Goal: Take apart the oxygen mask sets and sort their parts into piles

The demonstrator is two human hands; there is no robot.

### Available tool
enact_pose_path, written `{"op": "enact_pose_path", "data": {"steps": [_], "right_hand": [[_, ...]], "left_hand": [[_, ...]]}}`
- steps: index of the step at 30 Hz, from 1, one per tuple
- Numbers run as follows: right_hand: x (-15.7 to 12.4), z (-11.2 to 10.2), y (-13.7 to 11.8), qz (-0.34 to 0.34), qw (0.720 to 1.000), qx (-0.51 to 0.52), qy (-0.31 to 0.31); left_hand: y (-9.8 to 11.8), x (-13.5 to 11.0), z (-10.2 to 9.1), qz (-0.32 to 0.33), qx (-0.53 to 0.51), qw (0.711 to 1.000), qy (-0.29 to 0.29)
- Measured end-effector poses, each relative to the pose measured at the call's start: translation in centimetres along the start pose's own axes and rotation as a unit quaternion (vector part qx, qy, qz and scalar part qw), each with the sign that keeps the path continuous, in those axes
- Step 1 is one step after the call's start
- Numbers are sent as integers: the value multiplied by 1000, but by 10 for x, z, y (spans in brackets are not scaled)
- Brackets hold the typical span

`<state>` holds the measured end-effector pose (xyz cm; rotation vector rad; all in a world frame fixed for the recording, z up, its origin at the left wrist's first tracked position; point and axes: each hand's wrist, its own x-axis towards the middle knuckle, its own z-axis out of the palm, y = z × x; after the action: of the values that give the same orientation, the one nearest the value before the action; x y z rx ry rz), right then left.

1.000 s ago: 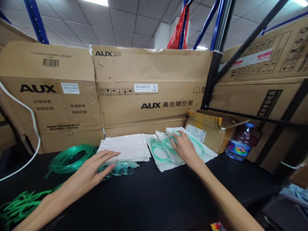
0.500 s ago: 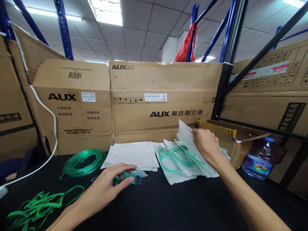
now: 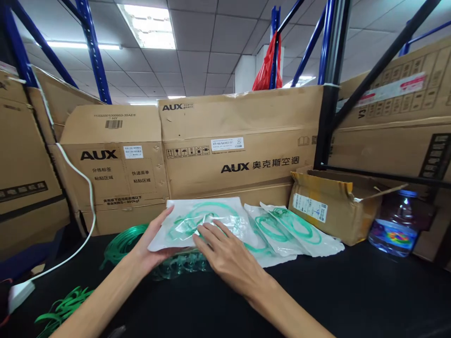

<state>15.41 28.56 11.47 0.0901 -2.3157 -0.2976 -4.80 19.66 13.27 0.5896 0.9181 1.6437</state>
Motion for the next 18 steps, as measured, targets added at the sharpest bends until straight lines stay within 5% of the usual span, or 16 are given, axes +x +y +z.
{"op": "enact_pose_path", "data": {"steps": [4, 9, 12, 18], "right_hand": [[-4, 1, 5, 72, 991, 87, 72], [-20, 1, 39, 327, 917, 133, 186], [-29, 12, 55, 417, 877, 194, 140], [-31, 26, 53, 488, 806, 332, 32]], "left_hand": [[5, -10, -16, 40, 28, 997, 68], [14, -18, -25, 68, 59, 991, 102], [15, -19, -26, 73, 80, 988, 108], [6, -17, -24, 73, 128, 983, 114]]}}
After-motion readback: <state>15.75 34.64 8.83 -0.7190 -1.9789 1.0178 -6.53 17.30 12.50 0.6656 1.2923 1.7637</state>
